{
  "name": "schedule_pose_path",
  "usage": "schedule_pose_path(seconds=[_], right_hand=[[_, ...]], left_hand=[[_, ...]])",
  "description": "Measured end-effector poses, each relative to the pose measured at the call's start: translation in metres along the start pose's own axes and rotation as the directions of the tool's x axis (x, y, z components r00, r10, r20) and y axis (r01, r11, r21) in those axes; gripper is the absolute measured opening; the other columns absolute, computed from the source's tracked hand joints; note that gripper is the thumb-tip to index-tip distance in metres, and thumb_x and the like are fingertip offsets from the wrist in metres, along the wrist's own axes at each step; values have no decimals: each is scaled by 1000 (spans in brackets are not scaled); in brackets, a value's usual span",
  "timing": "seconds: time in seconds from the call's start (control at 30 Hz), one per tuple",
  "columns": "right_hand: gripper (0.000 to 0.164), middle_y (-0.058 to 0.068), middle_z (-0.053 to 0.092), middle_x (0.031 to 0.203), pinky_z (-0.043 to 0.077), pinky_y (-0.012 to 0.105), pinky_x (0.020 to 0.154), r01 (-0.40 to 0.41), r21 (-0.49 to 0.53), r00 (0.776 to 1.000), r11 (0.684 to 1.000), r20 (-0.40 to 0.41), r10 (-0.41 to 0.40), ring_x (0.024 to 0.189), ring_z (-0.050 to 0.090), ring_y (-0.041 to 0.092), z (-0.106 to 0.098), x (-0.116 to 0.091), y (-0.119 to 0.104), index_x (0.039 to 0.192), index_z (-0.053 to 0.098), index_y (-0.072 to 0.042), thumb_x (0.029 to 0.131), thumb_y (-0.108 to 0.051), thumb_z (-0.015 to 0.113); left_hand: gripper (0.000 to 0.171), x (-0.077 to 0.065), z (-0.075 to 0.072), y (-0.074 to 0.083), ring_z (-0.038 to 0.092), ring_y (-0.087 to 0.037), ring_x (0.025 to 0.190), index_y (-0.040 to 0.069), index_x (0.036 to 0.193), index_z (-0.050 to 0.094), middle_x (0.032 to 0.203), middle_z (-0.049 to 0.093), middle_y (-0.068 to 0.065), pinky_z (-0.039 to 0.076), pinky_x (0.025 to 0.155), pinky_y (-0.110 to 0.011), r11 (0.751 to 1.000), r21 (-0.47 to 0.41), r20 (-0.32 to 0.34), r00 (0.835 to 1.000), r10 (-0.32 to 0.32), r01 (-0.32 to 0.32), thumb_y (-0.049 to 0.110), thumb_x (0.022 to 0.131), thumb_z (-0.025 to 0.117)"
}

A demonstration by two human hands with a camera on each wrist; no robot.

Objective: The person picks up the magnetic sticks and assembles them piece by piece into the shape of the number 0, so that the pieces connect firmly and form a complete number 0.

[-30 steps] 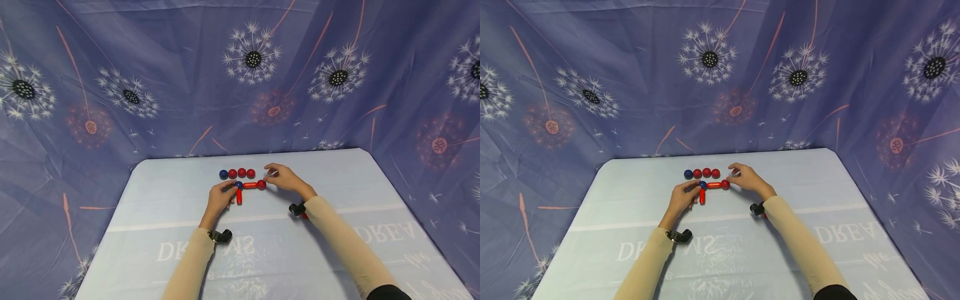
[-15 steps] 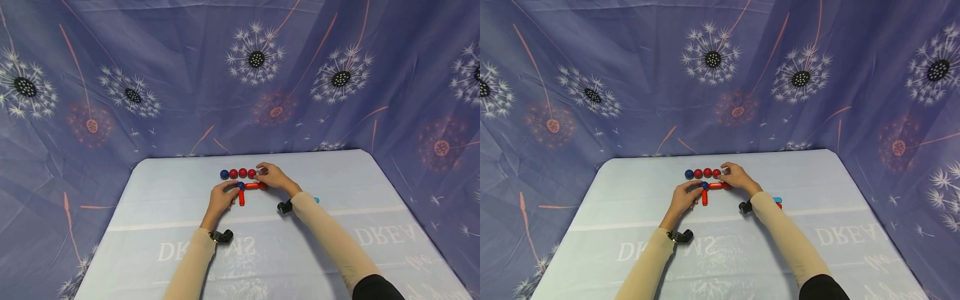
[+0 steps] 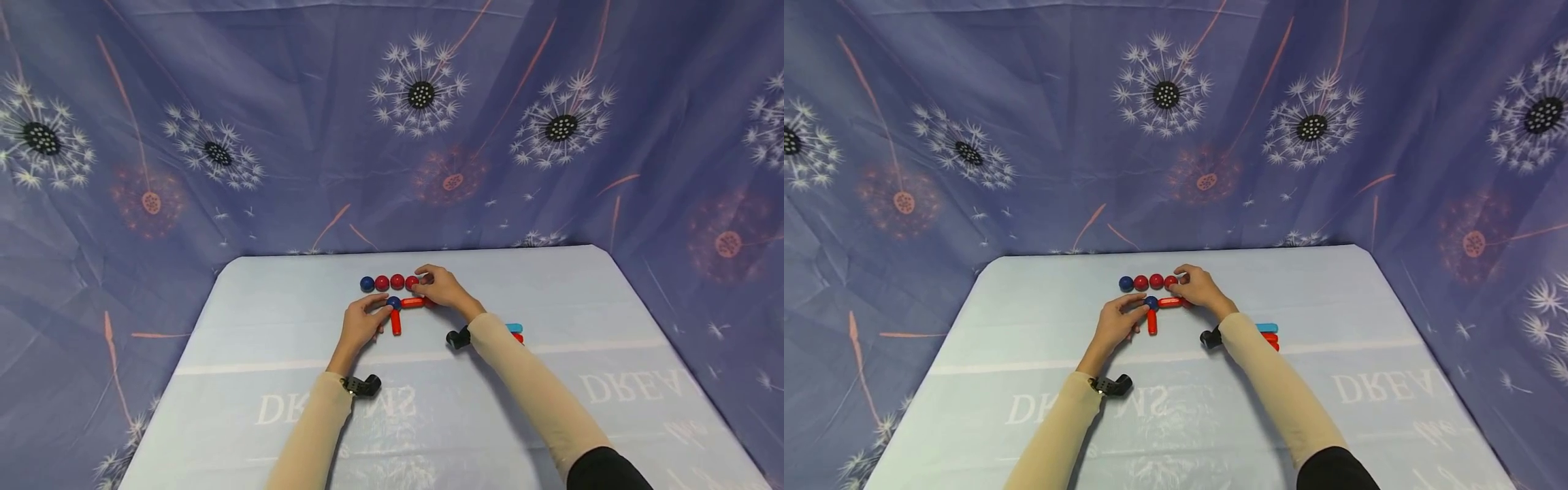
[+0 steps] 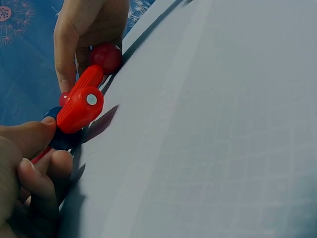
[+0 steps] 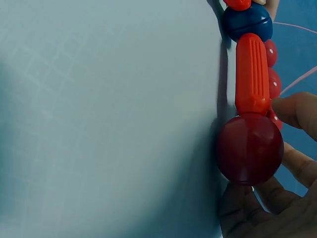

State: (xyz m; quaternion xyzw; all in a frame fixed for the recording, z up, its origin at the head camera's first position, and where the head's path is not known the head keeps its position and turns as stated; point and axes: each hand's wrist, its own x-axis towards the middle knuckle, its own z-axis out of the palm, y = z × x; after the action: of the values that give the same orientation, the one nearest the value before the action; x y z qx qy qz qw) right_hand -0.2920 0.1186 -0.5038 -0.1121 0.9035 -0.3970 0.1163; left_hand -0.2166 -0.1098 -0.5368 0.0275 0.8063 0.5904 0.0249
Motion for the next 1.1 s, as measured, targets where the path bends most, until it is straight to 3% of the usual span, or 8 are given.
schedule_pose_path(seconds=[0.4, 0.77, 1.1], right_hand=[[39, 16, 68, 118, 51, 46, 99, -13, -8, 999, 1000, -45, 13, 108, 63, 30, 3, 1, 0, 131, 65, -7, 98, -27, 70], [38, 15, 69, 116, 52, 45, 98, -4, 12, 998, 1000, -63, 5, 106, 64, 29, 6, 3, 3, 129, 66, -5, 98, -27, 70], [36, 15, 69, 114, 52, 45, 95, 16, 83, 994, 996, -111, -7, 105, 64, 29, 10, 1, 1, 128, 66, -6, 98, -26, 71]], left_hand=[[34, 0, 0, 2, 56, -11, 46, 14, 130, 72, 119, 75, -12, 44, 41, -24, 1000, 4, 16, 1000, 26, -26, 20, 97, 74], [33, 1, -1, 2, 55, -11, 45, 15, 129, 73, 118, 75, -11, 44, 41, -24, 1000, 15, 12, 1000, 13, -13, 19, 96, 75], [33, -1, -1, 1, 54, -12, 44, 16, 129, 73, 117, 76, -9, 43, 41, -24, 1000, 31, 5, 1000, 2, -2, 22, 97, 74]])
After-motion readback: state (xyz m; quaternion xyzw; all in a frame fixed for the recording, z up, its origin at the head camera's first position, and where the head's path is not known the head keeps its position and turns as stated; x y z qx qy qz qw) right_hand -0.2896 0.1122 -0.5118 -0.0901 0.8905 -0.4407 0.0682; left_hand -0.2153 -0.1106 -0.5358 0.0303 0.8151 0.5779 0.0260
